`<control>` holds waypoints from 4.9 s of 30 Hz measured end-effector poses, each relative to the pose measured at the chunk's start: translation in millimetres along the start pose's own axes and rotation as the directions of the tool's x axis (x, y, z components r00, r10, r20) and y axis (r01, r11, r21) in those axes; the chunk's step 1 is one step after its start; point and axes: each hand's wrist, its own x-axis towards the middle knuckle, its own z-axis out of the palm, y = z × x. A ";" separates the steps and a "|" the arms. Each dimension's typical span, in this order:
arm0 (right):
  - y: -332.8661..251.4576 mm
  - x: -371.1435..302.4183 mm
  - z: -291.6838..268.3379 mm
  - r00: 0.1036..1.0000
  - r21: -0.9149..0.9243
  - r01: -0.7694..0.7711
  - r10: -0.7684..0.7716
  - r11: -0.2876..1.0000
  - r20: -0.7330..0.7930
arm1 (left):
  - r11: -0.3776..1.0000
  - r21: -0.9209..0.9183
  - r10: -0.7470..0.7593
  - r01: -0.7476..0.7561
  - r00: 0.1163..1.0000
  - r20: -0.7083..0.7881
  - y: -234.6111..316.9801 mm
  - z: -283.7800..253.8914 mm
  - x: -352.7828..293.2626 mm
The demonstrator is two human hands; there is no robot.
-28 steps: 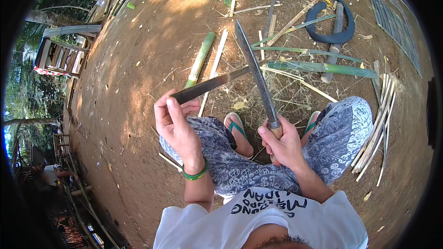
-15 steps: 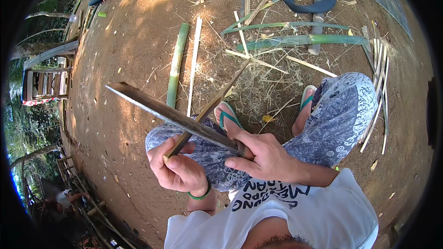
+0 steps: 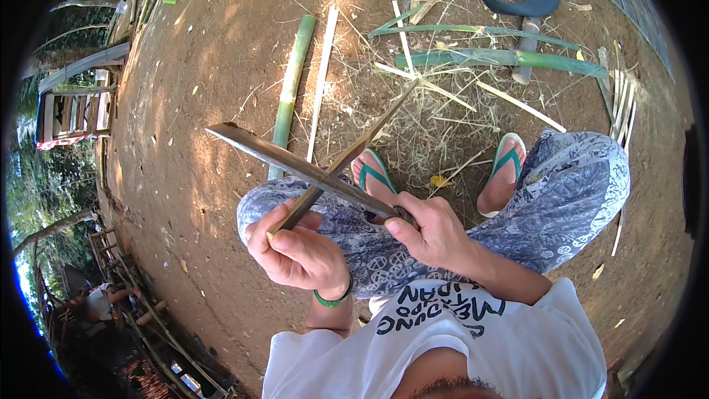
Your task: The person sits on the ground and uses a large knife to split long bamboo stalks into thin strips. They hold the bamboo with one hand and use the knife to shave and separate the material, occasionally adjusting their grip and the position of the bamboo.
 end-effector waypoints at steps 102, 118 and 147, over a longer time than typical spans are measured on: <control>312.4 81.2 -83.5 0.742 -0.434 -0.669 0.514 0.603 -0.430 | 0.993 0.085 0.082 -0.082 0.997 0.000 -12.7 7.9 8.9; 278.0 70.0 -33.3 0.738 -0.180 -0.639 0.529 0.748 -0.419 | 0.989 0.126 -0.075 0.078 0.997 -0.031 -15.6 -3.1 43.4; 126.3 56.8 27.8 0.892 0.065 -0.299 0.303 0.952 -0.334 | 0.878 -0.477 0.060 -0.036 0.998 0.036 -7.8 19.5 80.0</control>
